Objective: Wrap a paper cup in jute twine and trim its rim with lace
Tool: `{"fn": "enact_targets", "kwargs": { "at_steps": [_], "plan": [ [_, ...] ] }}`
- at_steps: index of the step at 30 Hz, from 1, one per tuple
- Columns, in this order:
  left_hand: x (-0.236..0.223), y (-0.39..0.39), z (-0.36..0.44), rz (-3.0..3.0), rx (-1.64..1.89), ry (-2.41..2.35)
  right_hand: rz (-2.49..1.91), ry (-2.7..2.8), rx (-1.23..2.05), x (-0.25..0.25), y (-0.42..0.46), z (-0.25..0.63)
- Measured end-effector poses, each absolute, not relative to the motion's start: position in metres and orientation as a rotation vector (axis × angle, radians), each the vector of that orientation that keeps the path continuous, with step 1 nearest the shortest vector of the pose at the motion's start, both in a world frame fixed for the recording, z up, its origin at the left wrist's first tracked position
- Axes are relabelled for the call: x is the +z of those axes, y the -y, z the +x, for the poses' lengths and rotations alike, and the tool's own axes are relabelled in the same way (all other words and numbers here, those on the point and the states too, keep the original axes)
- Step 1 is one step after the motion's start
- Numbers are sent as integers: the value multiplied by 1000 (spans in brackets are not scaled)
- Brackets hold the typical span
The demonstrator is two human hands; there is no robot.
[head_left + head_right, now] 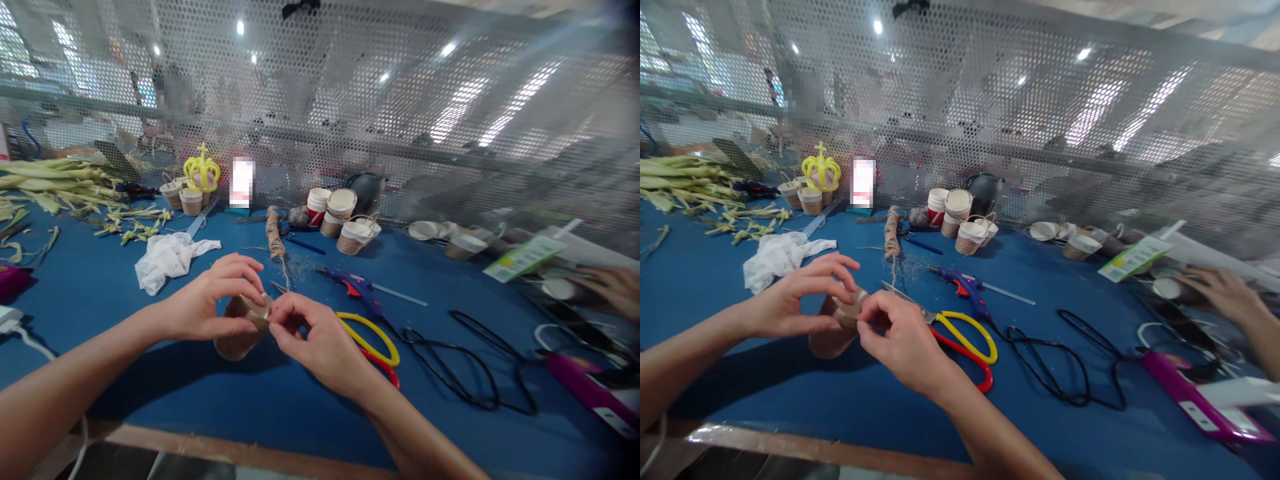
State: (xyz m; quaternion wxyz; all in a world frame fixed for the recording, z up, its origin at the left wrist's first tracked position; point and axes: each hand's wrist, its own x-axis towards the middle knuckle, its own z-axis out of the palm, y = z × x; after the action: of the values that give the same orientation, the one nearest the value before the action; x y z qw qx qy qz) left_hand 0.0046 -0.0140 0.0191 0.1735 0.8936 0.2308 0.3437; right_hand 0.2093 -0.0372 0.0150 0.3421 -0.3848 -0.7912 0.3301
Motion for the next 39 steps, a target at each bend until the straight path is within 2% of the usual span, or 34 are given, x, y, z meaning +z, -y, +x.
{"fn": "enact_targets", "kwargs": {
  "at_steps": [6, 17, 23, 33, 39],
  "plan": [
    [17, 14, 4, 2743, 1015, -755, -1016, 2049, 866, 17, 37, 207],
    [14, 14, 5, 2776, 986, -781, -1024, 2041, 863, 15, 36, 207],
    [15, 12, 5, 2486, 944, -843, -1041, 2022, 815, 14, 35, 207],
    [8, -8, -3, 1577, 1398, -991, -1063, 1983, 887, 16, 34, 205],
    [7, -10, -6, 1736, 961, -1190, -1064, 1980, 856, 12, 34, 205]
  ]
}}
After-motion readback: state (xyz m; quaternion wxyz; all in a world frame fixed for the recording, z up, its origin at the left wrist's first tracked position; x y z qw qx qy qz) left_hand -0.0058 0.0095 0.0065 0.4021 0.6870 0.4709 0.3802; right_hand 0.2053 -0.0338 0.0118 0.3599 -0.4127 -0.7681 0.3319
